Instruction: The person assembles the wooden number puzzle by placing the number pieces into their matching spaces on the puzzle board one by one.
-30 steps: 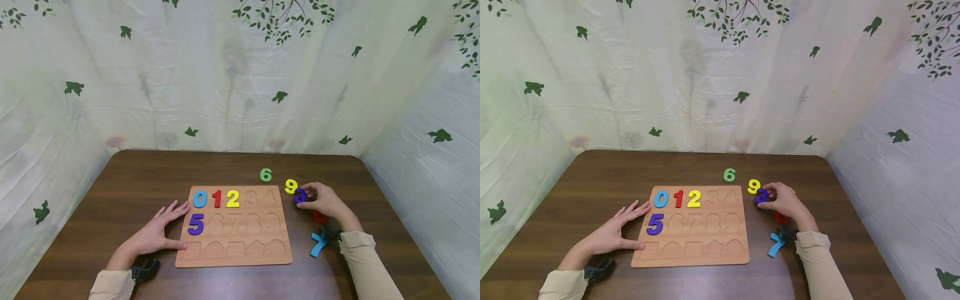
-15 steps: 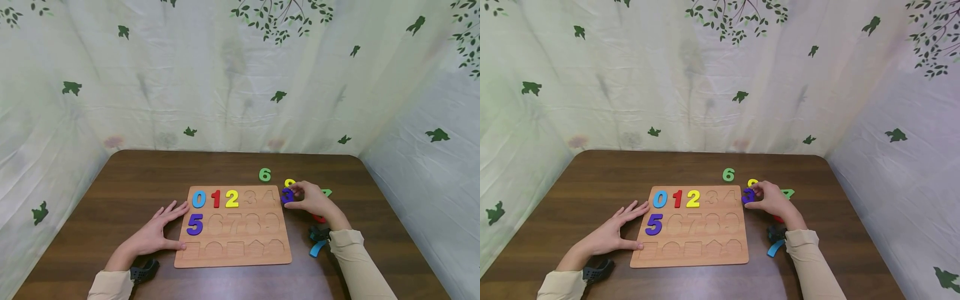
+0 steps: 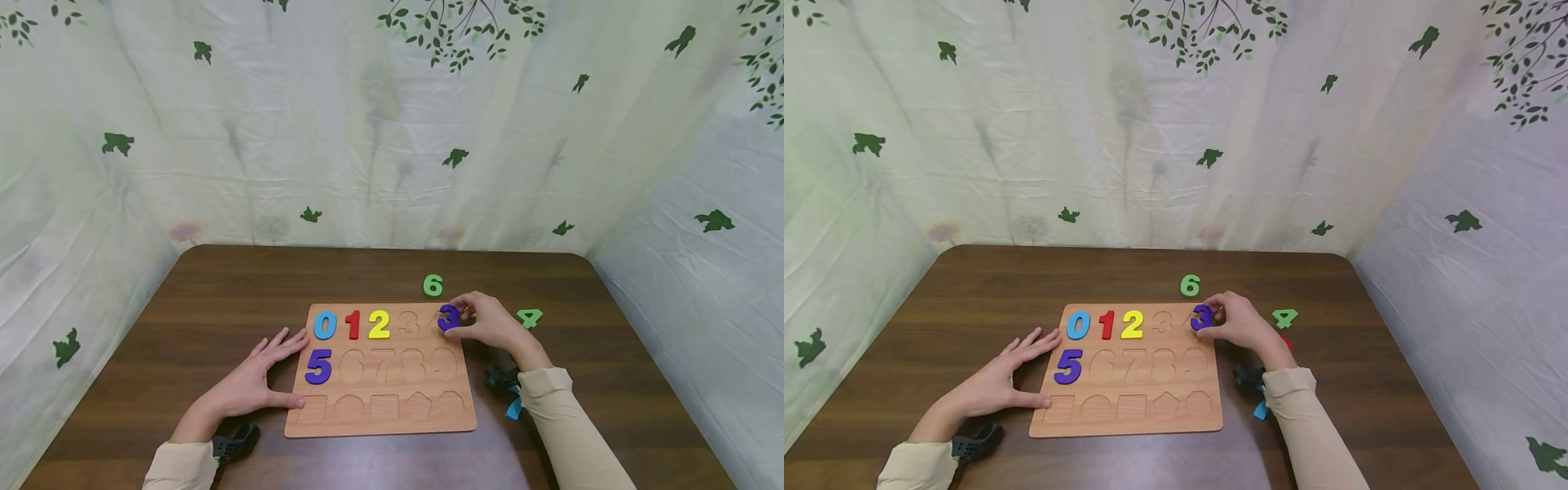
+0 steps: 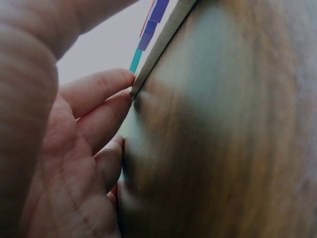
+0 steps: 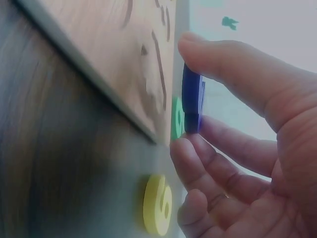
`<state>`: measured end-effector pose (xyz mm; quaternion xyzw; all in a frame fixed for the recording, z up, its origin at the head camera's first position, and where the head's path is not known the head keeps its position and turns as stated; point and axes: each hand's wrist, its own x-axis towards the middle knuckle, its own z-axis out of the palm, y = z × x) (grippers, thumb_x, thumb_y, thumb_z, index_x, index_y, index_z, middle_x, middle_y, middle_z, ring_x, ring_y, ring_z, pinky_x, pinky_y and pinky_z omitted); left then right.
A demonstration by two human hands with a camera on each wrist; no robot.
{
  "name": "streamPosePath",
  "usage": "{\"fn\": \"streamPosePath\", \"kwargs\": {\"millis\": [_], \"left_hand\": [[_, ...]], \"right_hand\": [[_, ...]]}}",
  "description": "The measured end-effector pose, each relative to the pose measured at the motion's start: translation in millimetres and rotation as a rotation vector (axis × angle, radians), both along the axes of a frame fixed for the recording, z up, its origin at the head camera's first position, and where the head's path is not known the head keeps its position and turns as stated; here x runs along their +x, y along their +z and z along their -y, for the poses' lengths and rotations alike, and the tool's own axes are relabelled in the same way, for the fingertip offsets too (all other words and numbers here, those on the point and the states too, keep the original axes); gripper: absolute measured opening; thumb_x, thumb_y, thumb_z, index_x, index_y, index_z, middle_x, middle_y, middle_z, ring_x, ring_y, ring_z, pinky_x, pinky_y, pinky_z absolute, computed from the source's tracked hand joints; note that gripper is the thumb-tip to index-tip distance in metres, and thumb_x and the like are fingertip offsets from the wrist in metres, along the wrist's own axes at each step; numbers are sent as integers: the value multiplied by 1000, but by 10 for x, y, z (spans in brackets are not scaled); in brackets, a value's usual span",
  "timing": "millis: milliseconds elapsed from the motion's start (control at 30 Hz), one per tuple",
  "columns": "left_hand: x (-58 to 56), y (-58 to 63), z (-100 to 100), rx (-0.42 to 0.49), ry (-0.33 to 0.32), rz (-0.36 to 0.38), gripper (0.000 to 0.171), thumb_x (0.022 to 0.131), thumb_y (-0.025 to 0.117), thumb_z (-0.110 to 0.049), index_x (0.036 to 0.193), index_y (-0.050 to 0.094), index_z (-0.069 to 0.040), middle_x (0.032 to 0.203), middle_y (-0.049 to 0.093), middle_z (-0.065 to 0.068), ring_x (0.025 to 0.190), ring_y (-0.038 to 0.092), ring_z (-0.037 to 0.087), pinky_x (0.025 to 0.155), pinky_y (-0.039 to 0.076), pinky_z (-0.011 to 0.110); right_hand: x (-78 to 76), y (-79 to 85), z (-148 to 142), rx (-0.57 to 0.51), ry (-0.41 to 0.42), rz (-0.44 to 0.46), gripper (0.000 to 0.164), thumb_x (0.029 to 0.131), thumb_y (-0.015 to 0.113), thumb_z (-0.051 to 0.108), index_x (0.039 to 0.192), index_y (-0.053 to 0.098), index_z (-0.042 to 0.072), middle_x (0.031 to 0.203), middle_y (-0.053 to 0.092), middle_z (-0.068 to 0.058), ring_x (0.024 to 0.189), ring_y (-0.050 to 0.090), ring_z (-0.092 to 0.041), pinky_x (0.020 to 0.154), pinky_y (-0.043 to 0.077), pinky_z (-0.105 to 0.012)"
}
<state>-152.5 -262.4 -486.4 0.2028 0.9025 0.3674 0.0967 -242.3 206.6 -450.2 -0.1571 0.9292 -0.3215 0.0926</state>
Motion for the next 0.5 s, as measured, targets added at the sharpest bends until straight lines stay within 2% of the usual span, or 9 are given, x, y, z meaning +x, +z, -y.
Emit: {"fn": "streamPosePath", "kwargs": {"millis": [300, 500], "left_hand": [[-1, -11, 3, 2, -2, -1, 106, 76, 96, -48, 164, 47, -19, 176, 35, 11, 164, 9, 55, 125, 2, 81], [-8, -14, 0, 1, -1, 1, 107, 75, 96, -49, 164, 46, -19, 176, 35, 12, 164, 9, 55, 126, 2, 81]], "right_hand": [[-59, -26, 171, -16, 55, 4, 62, 86, 93, 32, 135, 69, 1, 106, 69, -7, 96, 63, -18, 86, 55, -33], [-67, -31, 267, -31, 51, 36, 62, 86, 93, 31, 135, 69, 1, 112, 67, -9, 100, 62, -21, 91, 59, -36]]}}
